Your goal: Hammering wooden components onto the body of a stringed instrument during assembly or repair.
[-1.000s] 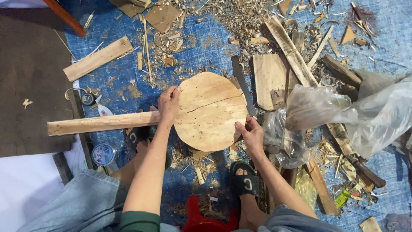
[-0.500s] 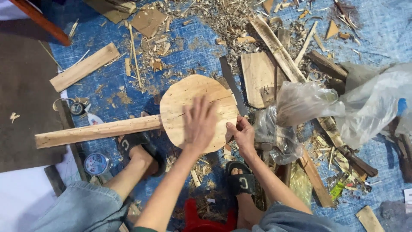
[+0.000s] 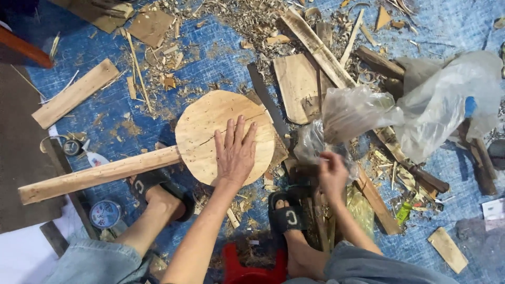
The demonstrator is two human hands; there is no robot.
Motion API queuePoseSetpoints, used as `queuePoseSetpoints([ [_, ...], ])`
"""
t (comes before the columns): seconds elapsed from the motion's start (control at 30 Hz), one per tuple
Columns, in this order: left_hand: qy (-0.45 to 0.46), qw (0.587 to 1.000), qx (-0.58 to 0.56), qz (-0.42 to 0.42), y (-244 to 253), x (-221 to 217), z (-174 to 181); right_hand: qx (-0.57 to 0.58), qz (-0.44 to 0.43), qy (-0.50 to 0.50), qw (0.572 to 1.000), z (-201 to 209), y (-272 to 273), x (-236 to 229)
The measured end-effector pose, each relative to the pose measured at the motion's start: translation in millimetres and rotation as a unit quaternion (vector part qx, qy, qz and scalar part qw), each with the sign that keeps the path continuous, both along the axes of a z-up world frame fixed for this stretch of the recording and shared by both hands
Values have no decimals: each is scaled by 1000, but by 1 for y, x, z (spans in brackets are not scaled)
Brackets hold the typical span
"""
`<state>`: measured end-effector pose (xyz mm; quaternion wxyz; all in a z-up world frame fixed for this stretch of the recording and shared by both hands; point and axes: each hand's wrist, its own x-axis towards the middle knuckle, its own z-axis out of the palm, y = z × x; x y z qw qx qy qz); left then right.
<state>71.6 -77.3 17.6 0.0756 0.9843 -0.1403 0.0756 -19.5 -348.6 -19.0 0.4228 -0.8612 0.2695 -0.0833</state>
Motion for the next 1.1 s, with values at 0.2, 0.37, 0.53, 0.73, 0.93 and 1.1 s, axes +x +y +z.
queuePoseSetpoints([
  [0.2, -7, 1000, -2, 5, -1, -1, 1, -197, 48, 108, 973, -18, -47, -20],
  [0.37, -2, 1000, -9, 6, -1, 0, 0, -280, 101, 143, 944, -78, -75, -19],
  [0.53, 11, 1000, -16, 4, -1, 0, 0, -201, 120, 41, 971, -1, -53, -11],
  [0.73, 0, 1000, -9, 3, 0, 0, 2, -372, 215, 245, 869, -3, 7, -74],
  [0.93, 8, 1000, -18, 3, 0, 0, 1, -178, 117, 350, 912, -10, 24, -99],
  [1.1, 48, 999, 19, -5, 1, 1, 10, -77, 44, 146, 985, -5, 20, -110],
])
